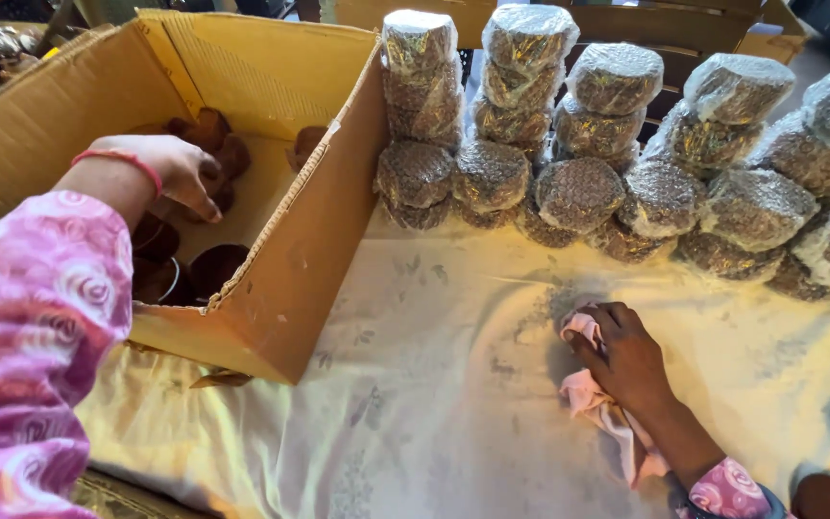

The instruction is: The person wraps brown discs in bubble wrap and uses a pink cloth to wipe bowl-like objects before placing them into a cardboard box.

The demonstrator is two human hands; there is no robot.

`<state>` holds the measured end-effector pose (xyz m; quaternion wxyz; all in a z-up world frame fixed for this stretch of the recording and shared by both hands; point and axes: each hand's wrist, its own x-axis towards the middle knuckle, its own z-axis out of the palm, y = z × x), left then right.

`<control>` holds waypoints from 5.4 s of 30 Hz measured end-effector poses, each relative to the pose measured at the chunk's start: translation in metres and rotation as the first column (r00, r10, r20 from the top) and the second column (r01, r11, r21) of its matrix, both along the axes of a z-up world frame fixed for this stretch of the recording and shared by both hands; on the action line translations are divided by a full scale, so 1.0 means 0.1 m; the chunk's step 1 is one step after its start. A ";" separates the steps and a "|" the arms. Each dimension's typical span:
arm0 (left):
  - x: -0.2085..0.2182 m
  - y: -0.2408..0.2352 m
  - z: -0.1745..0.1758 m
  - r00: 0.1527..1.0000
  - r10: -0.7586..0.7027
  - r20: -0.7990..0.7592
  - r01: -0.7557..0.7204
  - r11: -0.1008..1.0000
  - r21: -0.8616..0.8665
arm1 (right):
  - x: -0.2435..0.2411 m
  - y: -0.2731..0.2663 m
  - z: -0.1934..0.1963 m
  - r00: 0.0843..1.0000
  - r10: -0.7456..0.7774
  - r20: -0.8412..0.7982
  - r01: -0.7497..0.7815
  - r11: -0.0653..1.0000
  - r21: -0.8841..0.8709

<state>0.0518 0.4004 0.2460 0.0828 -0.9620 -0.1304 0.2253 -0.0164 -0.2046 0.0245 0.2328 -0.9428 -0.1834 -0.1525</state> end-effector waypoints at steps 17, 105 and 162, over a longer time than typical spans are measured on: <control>0.34 0.81 -1.44 0.919 0.233 -0.319 -0.292 0.945 -0.151 | 0.00 -0.01 0.03 0.999 -0.004 -0.051 0.004 1.000 0.003; -1.15 -2.01 0.48 0.168 -0.200 0.965 0.589 0.806 0.064 | -0.20 -0.24 0.33 0.930 0.325 -0.172 -0.293 0.937 0.187; -0.50 -4.22 -2.25 0.961 -0.266 -0.076 -0.239 -0.661 -0.712 | -0.44 0.10 0.12 0.979 0.203 -0.029 -0.118 0.674 0.729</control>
